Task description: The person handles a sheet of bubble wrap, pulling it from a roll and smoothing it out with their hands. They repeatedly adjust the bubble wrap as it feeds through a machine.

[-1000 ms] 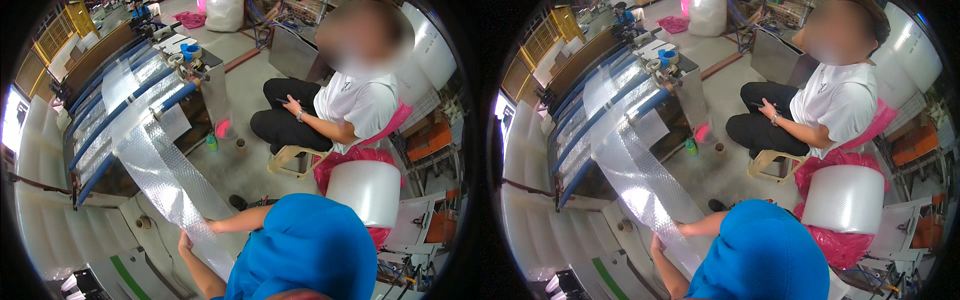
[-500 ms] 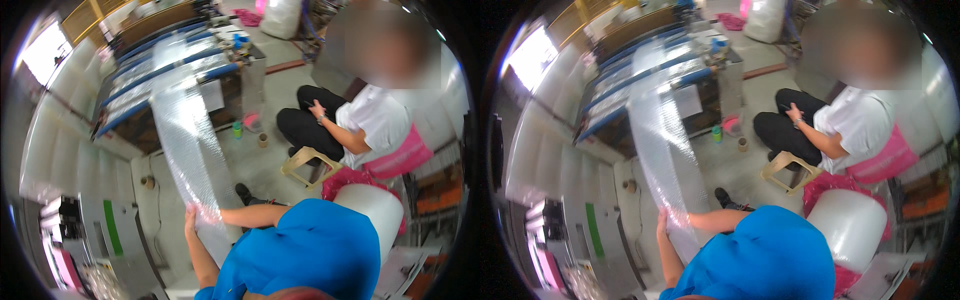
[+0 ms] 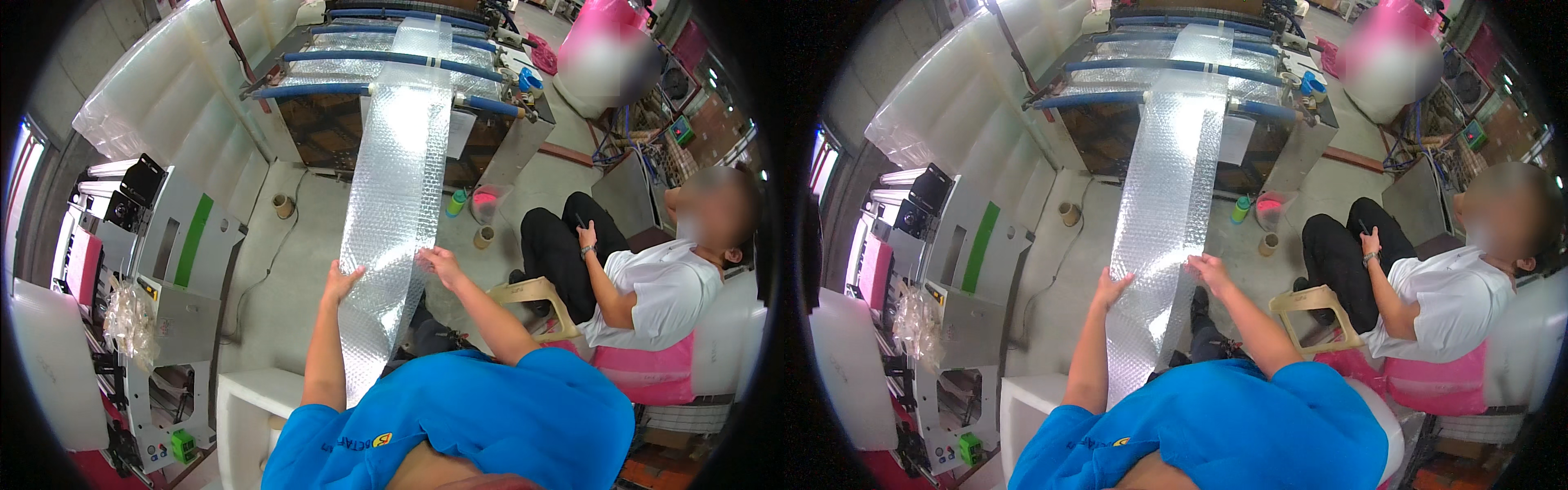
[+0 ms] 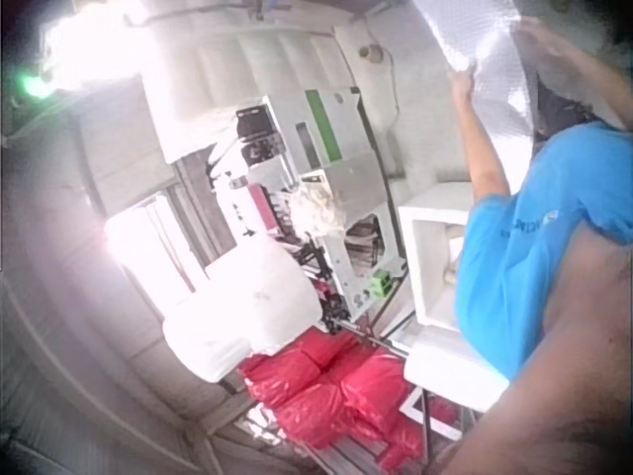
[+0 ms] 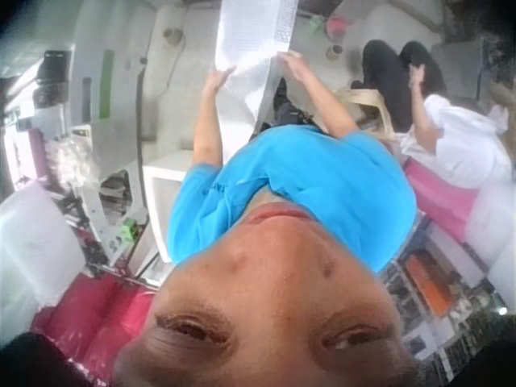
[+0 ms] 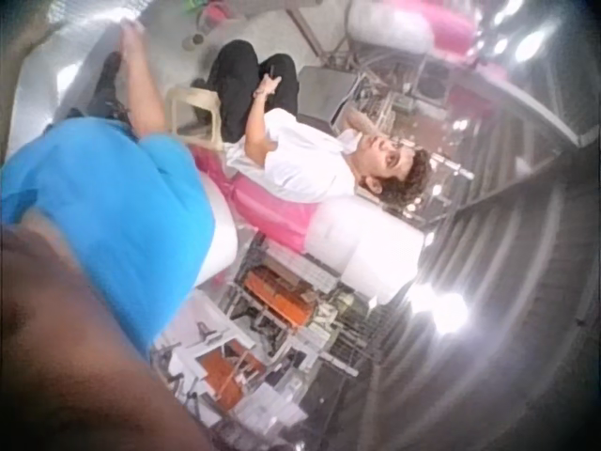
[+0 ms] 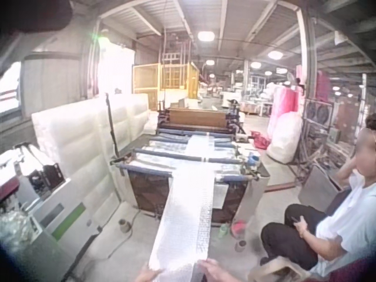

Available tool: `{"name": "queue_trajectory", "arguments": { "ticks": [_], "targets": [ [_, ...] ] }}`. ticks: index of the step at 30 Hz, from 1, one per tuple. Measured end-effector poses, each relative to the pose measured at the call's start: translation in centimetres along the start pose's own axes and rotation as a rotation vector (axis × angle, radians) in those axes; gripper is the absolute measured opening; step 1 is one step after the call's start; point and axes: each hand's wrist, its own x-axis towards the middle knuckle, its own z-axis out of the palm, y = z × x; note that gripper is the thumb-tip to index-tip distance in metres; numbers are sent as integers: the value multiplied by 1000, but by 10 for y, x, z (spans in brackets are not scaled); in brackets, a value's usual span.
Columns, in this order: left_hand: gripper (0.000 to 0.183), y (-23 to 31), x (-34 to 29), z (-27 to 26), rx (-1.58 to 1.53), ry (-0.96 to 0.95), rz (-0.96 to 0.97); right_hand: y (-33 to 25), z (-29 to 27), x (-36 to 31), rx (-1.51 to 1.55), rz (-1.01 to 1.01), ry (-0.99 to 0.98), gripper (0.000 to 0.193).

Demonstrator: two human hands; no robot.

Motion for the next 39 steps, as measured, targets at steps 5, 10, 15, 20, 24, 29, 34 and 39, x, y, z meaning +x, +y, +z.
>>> {"name": "queue_trajectory", "arguments": {
  "ticks": [5,10,15,20,24,29,34,39],
  "targets": [
    [52,-12,4,5,-6,137,81,5,16,0,-122,-132,163,18],
    [53,-33,25,8,295,59,-47,15,0,15,-255,-109,158,20],
    [57,-50,47,22,451,-5,-152,31,-15,36,-250,-12,123,19],
    [63,-85,69,33,606,-155,-277,51,-36,51,-380,64,18,17],
    [64,-84,97,44,590,-102,-276,41,-43,79,-384,69,29,18],
    [62,-38,146,61,557,-125,-300,-3,-59,122,-385,36,43,18],
    [59,-18,192,75,538,-28,-194,-37,-67,166,-410,-65,112,17],
    [57,35,216,86,431,135,-124,-77,-72,195,-327,-138,142,17]
  ]
}}
